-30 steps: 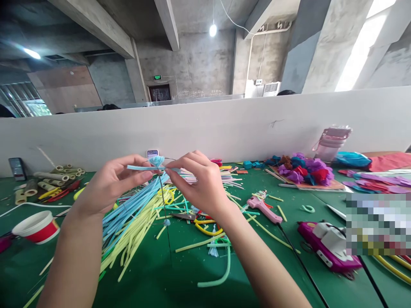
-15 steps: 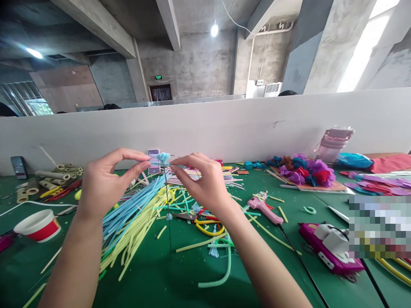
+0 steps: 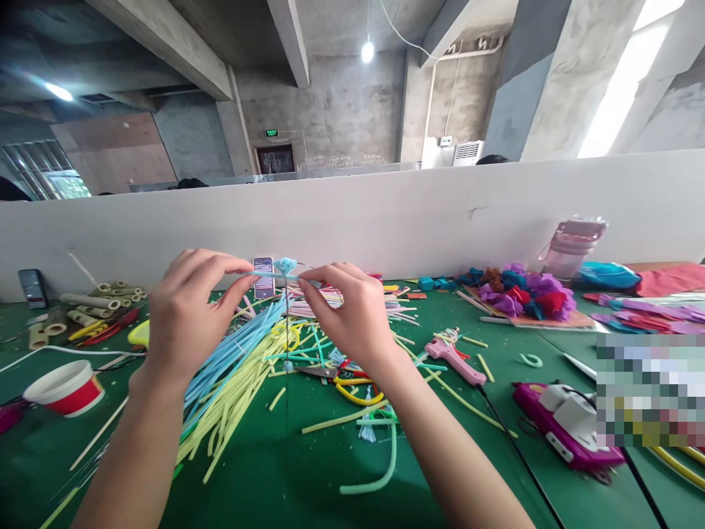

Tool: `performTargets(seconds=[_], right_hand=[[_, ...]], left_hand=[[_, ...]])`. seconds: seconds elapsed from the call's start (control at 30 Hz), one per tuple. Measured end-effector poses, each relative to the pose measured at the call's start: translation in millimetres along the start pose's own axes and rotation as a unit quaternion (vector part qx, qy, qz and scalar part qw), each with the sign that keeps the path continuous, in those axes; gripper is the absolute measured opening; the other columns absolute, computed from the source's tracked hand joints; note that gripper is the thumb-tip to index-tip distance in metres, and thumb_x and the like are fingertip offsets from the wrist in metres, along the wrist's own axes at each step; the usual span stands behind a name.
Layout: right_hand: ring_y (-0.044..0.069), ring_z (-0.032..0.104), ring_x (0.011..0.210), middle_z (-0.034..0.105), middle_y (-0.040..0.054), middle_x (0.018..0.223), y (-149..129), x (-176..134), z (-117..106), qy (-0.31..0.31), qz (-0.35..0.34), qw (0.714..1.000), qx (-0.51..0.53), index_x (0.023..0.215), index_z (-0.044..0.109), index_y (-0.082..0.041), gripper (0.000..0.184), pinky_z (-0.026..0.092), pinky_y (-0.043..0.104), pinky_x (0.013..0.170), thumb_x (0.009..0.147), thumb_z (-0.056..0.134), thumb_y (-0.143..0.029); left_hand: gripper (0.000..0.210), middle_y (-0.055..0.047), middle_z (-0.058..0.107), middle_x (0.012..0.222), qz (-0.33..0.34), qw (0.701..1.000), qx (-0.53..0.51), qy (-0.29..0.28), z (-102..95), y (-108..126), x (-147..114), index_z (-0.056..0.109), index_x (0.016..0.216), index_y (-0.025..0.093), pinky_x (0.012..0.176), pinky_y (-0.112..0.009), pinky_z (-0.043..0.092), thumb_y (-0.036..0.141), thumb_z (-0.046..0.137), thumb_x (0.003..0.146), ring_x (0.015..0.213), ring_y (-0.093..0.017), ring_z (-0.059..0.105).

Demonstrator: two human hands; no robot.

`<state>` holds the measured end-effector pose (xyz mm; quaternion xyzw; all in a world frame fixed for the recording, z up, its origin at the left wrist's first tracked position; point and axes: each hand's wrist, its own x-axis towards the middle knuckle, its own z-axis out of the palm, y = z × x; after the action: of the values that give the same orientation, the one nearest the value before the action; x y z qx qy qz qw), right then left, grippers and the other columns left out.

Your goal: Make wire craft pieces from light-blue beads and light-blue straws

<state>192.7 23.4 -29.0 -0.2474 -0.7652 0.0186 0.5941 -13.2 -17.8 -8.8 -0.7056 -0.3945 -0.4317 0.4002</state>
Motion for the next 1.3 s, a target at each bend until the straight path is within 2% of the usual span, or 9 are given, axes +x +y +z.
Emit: performTargets(seconds=[0.17, 0.33, 0.5, 0.63, 0.73, 0.9, 0.97, 1.17, 1.3], right_hand=[[0.016, 0.069, 0.078, 0.076, 0.0016, 0.083, -4.9, -0.3, -0.6, 0.010, -0.019, 0.999, -0.033, 0.088, 0.074, -0.019, 0.010, 0.051, 0.030, 0.072, 0.091, 0.065, -0.021], [0.017, 0.068, 0.079, 0.076, 0.0016, 0.083, -11.1, -1.3, -2.1, -0.009, -0.027, 0.999, -0.045, 0.089, 0.074, -0.018, 0.011, 0.051, 0.031, 0.073, 0.092, 0.064, -0.020], [0.018, 0.065, 0.082, 0.074, 0.0026, 0.084, -13.3, -2.3, -2.1, -0.038, -0.039, 0.997, -0.052, 0.090, 0.073, -0.018, 0.011, 0.050, 0.032, 0.074, 0.093, 0.062, -0.018], [0.021, 0.062, 0.095, 0.069, 0.0074, 0.102, -10.8, -3.3, -1.7, -0.050, -0.066, 0.994, -0.066, 0.092, 0.072, -0.019, 0.009, 0.051, 0.037, 0.083, 0.093, 0.062, -0.018], [0.023, 0.059, 0.102, 0.065, 0.0094, 0.113, -6.0, -4.1, 0.0, -0.080, -0.080, 0.992, -0.065, 0.094, 0.071, -0.020, 0.009, 0.051, 0.040, 0.086, 0.094, 0.062, -0.021], [0.025, 0.058, 0.111, 0.064, 0.0090, 0.125, 7.2, -1.6, 3.9, -0.103, -0.089, 0.989, -0.061, 0.095, 0.070, -0.021, 0.009, 0.050, 0.042, 0.091, 0.094, 0.062, -0.019], [0.024, 0.060, 0.109, 0.068, 0.0070, 0.123, 10.6, 0.8, 3.6, -0.116, -0.098, 0.987, -0.050, 0.094, 0.070, -0.022, 0.009, 0.051, 0.042, 0.090, 0.094, 0.062, -0.018], [0.020, 0.063, 0.099, 0.075, 0.0040, 0.100, 7.6, 6.0, -4.5, -0.107, -0.101, 0.989, -0.031, 0.091, 0.072, -0.021, 0.011, 0.051, 0.037, 0.089, 0.095, 0.062, -0.019], [0.020, 0.062, 0.098, 0.073, 0.0034, 0.100, 10.8, 5.7, -8.7, -0.144, -0.072, 0.986, -0.051, 0.090, 0.074, -0.023, 0.014, 0.051, 0.036, 0.085, 0.093, 0.062, -0.017]], left_hand=[[0.011, -0.005, 0.072, 0.093, 0.042, 0.996, -0.030, 0.075, 1.4, 8.1, 1.0, 0.063, 0.093, 0.021, 0.080, -0.036, 0.050, 0.014, 0.070, 0.089, 0.086, -0.021, 0.065], [0.014, -0.003, 0.075, 0.094, 0.034, 0.979, -0.196, 0.030, 1.0, 13.3, 2.1, 0.064, 0.095, 0.021, 0.089, -0.038, 0.051, 0.010, 0.070, 0.089, 0.098, -0.020, 0.070], [0.011, -0.001, 0.074, 0.088, 0.035, 0.973, -0.226, 0.018, 4.0, 14.0, 1.9, 0.068, 0.093, 0.022, 0.085, -0.036, 0.053, 0.015, 0.074, 0.087, 0.093, -0.018, 0.069], [0.006, -0.002, 0.075, 0.095, -0.013, 0.956, -0.293, -0.018, 9.7, 10.7, -1.2, 0.069, 0.093, 0.022, 0.088, -0.033, 0.054, 0.018, 0.072, 0.089, 0.099, -0.017, 0.070], [0.004, 0.000, 0.076, 0.093, -0.079, 0.937, -0.336, -0.045, 19.3, 4.0, -5.6, 0.070, 0.093, 0.024, 0.082, -0.028, 0.055, 0.021, 0.072, 0.090, 0.092, -0.015, 0.071], [0.008, 0.001, 0.073, 0.083, -0.219, 0.854, -0.464, -0.085, 40.9, -7.5, -12.7, 0.069, 0.088, 0.025, 0.072, -0.026, 0.056, 0.032, 0.074, 0.088, 0.080, -0.014, 0.070], [0.011, 0.001, 0.071, 0.081, -0.252, 0.833, -0.486, -0.083, 46.3, -7.5, -13.7, 0.069, 0.088, 0.024, 0.071, -0.026, 0.057, 0.034, 0.075, 0.087, 0.078, -0.014, 0.070], [0.011, 0.000, 0.071, 0.086, -0.261, 0.836, -0.480, -0.050, 52.9, 3.1, -11.7, 0.069, 0.090, 0.025, 0.071, -0.026, 0.057, 0.035, 0.073, 0.088, 0.078, -0.013, 0.068], [0.010, -0.002, 0.073, 0.091, -0.220, 0.846, -0.480, -0.081, 58.1, -0.6, -13.2, 0.069, 0.092, 0.024, 0.078, -0.028, 0.058, 0.034, 0.070, 0.090, 0.083, -0.014, 0.068]])
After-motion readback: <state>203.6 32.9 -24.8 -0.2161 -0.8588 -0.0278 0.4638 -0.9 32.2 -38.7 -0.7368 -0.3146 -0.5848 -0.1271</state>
